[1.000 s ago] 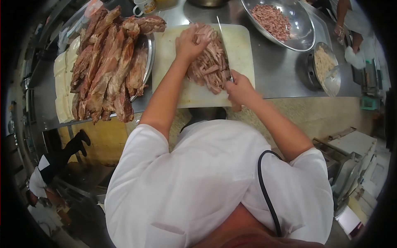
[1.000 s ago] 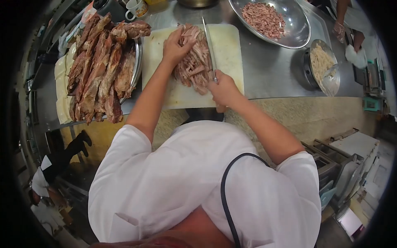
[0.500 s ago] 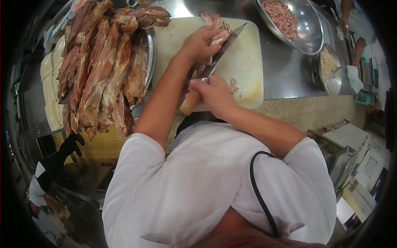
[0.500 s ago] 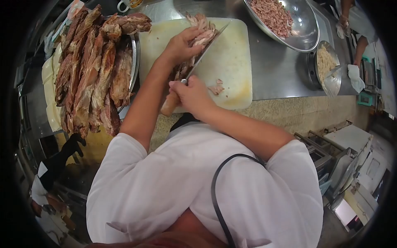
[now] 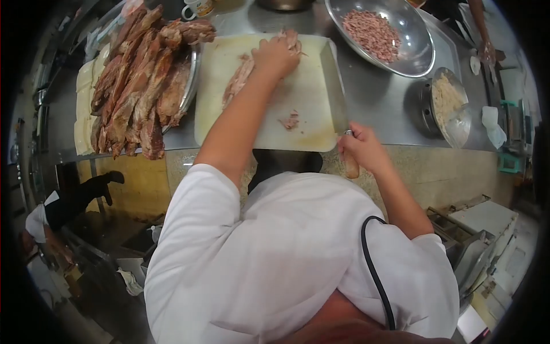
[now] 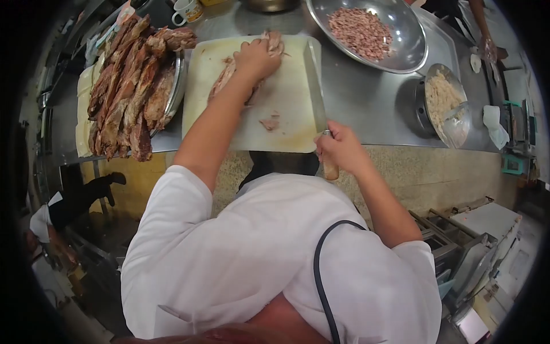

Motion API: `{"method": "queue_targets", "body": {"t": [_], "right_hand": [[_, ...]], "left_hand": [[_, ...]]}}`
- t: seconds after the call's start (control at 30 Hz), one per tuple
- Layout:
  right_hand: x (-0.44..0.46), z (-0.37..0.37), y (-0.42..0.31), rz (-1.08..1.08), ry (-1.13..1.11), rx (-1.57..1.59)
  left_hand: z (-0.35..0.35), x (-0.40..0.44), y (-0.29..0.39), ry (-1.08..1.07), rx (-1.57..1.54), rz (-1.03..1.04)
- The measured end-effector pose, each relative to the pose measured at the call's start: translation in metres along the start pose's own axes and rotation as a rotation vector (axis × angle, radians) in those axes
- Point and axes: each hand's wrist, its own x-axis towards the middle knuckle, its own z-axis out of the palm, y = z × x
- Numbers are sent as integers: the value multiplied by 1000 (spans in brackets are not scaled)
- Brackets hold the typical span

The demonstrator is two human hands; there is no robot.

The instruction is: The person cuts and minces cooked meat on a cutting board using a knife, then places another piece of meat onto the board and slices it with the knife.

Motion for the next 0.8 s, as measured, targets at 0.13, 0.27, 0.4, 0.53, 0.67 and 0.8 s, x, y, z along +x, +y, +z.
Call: {"method": "queue_targets", "body": {"t": [0.13,0.27,0.4,0.53,0.67,0.8], "right_hand": [[-11,-30,8,-27,-53,-6],[-17,-49,16,-5,-118,61],[-13,-53,22,110,-68,97],[-10,-52,31,78,-67,86],[-13,-49,25,95,-45,37],[-8,-53,37,70,-42,83]], "left_hand": [[-11,-22,-6,-104,186,230],[2,-34,-27,-109,-54,386],[1,-21,8,89,31,124],[14,-10,41,-11,152,33],[32,-7,27,-3,106,246],[0,-24,21,-84,30,353]]}}
